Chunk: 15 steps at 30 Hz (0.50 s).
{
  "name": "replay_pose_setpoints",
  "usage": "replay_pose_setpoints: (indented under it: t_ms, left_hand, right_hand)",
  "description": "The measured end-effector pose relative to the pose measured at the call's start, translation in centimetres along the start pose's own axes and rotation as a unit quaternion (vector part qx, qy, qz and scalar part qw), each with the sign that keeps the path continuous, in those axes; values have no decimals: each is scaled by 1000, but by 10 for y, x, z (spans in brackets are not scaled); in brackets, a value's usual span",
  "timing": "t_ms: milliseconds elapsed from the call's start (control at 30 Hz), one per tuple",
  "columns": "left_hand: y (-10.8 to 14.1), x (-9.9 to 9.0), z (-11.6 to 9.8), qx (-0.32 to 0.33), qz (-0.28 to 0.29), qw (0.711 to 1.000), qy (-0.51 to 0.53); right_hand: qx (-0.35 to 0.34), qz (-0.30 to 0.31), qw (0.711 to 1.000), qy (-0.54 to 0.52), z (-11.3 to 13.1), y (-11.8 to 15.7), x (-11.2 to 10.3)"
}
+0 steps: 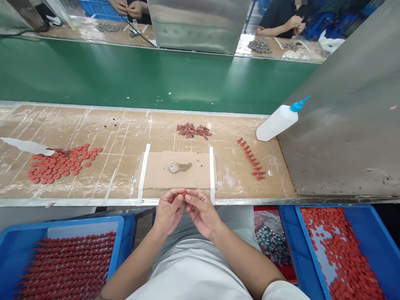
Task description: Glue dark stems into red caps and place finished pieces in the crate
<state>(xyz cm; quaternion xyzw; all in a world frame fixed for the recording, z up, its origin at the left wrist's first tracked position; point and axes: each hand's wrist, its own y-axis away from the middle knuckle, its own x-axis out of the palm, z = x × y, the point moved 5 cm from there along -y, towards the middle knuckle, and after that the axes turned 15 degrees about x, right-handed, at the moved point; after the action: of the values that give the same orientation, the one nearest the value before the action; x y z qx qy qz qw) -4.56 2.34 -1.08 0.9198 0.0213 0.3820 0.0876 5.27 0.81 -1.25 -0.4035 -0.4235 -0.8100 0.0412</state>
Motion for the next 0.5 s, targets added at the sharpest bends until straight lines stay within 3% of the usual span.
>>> replay_pose_setpoints:
  t_ms: [200, 367, 433, 500]
  left_hand:
    - [-2, 0, -3, -18, -7, 1000, 9]
    - [-2, -5, -1, -39, -10, 998, 45]
    - [-3, -8, -3, -36, -26, 996, 77]
    - [-5, -13, -7, -27, -44, 993, 107]
  right_hand:
    - [-71, -50, 995, 54, 6, -1, 1]
    - [-82, -78, 988, 105, 4, 0, 6]
    - [-102, -97, 972, 190, 13, 2, 7]
    - [-189, -153, 931, 271, 38, 5, 6]
